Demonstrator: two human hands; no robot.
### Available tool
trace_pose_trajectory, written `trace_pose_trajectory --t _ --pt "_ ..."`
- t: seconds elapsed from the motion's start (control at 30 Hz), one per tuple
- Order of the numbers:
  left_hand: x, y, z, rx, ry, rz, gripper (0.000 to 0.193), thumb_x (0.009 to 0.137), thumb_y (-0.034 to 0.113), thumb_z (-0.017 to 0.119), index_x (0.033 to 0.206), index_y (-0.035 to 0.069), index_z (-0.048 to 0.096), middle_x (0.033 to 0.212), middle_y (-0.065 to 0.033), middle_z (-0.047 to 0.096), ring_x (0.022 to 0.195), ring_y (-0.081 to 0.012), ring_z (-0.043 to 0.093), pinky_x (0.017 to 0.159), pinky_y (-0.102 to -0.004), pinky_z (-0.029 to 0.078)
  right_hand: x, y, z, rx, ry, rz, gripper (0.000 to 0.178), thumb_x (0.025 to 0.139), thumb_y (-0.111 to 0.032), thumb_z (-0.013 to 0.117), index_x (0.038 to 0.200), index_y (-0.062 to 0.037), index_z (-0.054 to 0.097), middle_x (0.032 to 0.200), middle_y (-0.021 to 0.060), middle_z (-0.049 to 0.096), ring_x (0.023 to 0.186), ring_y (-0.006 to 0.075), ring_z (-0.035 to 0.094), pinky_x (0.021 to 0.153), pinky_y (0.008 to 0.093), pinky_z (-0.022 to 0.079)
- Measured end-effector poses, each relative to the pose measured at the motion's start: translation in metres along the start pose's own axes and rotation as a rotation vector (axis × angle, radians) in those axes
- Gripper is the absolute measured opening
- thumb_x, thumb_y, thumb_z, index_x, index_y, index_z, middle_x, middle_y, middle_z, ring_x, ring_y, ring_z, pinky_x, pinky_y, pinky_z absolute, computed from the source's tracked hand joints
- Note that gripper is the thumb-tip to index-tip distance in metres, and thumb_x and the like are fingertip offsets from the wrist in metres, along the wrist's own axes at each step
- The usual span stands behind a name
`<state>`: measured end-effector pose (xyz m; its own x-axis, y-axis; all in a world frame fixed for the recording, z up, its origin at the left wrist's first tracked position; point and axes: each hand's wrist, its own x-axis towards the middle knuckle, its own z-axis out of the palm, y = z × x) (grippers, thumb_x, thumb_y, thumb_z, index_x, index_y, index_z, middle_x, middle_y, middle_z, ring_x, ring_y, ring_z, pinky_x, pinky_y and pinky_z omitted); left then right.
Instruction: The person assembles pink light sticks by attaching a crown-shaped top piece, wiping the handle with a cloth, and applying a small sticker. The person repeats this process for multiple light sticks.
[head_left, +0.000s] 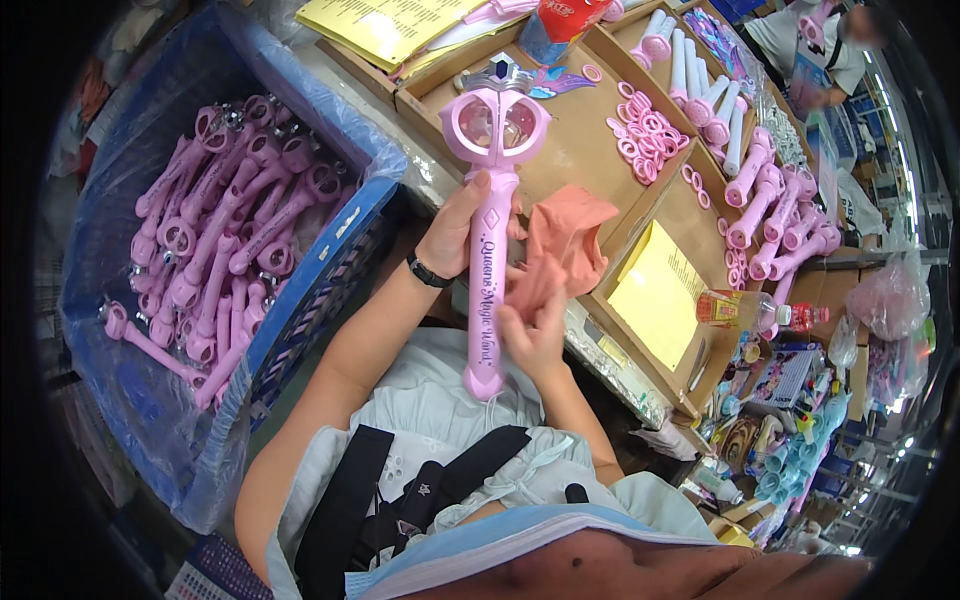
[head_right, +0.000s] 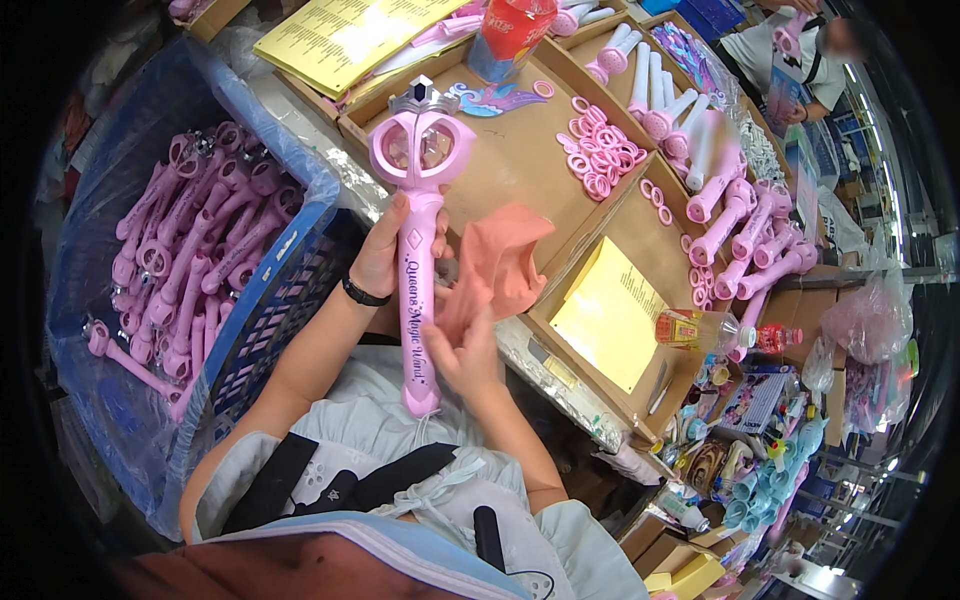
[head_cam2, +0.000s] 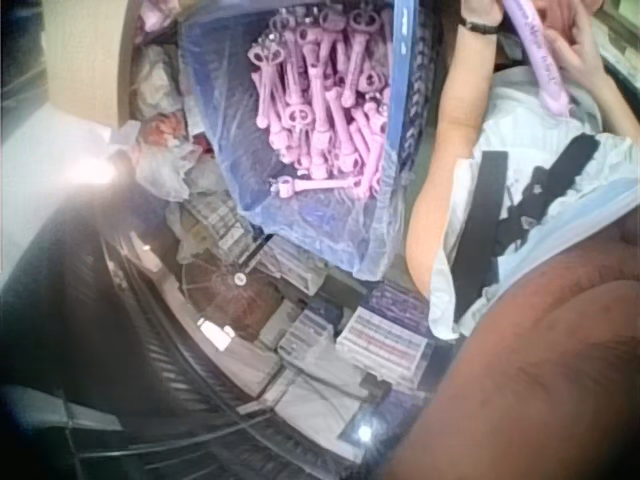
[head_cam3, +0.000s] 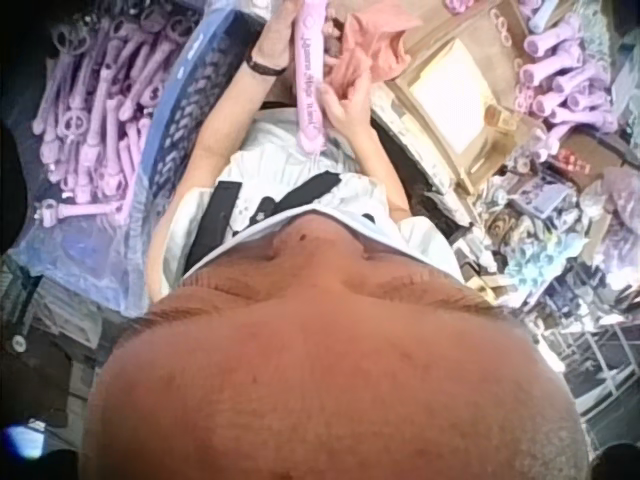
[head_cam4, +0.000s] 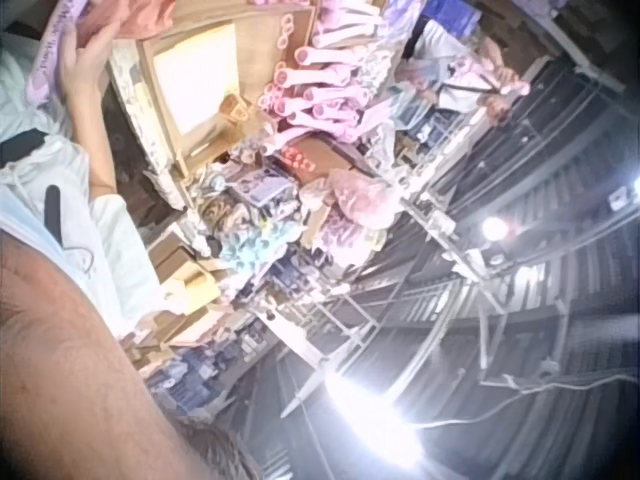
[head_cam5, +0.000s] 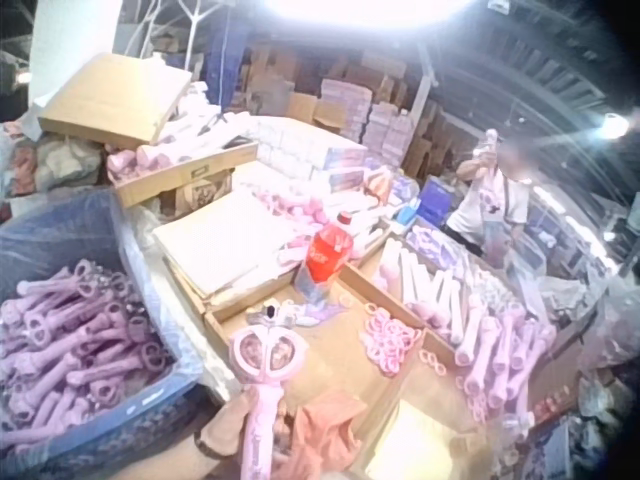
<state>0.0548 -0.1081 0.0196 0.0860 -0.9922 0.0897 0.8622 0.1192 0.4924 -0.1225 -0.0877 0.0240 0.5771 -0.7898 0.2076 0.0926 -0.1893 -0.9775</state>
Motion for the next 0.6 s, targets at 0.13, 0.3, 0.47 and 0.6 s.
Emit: trace_pose_trajectory --t 0.13,0.3,0.47,0.6 --pt "-0.007 0.023 0.0 0.435 0.162 -0.053 0.043 0.088 0.03 0.062 0.117 0.003 0.045 0.084 -0.0055 0.058 0.067 -0.0124 0.061 0.059 -0.0244 0.052 0.005 -0.014 -0.028 -0.142 0.187 -0.009 0.059 0.088 0.003 0.049 0.139 0.0071 0.02 0.134 0.016 0.037 0.115 0.022 0.048 0.094 0.035 0.042" --pt "-0.034 0.028 0.011 0.835 0.069 -0.153 0.06 0.077 0.015 0.075 0.125 -0.001 0.042 0.113 -0.0062 0.056 0.102 -0.0104 0.054 0.087 -0.0262 0.044 0.013 -0.027 -0.047 -0.194 0.211 -0.096 0.055 0.09 -0.003 0.054 0.136 0.0106 0.028 0.138 0.0172 0.036 0.127 0.0222 0.039 0.107 0.0351 0.029" --pt "-0.047 0.011 0.023 0.929 0.078 -0.053 0.062 0.076 0.015 0.076 0.125 -0.001 0.042 0.113 -0.0092 0.059 0.104 -0.0147 0.055 0.089 -0.0295 0.044 0.023 -0.034 -0.039 -0.347 0.084 -0.209 0.054 0.088 -0.001 0.056 0.135 0.0075 0.032 0.136 0.02 0.04 0.128 0.0273 0.039 0.105 0.0383 0.031" --pt "-0.046 0.011 0.033 1.218 0.082 -0.012 0.063 0.076 0.022 0.075 0.125 -0.001 0.042 0.108 -0.0163 0.062 0.099 -0.0232 0.062 0.084 -0.033 0.048 0.034 -0.028 -0.029 -0.248 0.167 -0.29 0.061 0.076 -0.012 0.075 0.125 0.006 0.045 0.117 0.018 0.053 0.094 0.022 0.055 0.074 0.0299 0.046"
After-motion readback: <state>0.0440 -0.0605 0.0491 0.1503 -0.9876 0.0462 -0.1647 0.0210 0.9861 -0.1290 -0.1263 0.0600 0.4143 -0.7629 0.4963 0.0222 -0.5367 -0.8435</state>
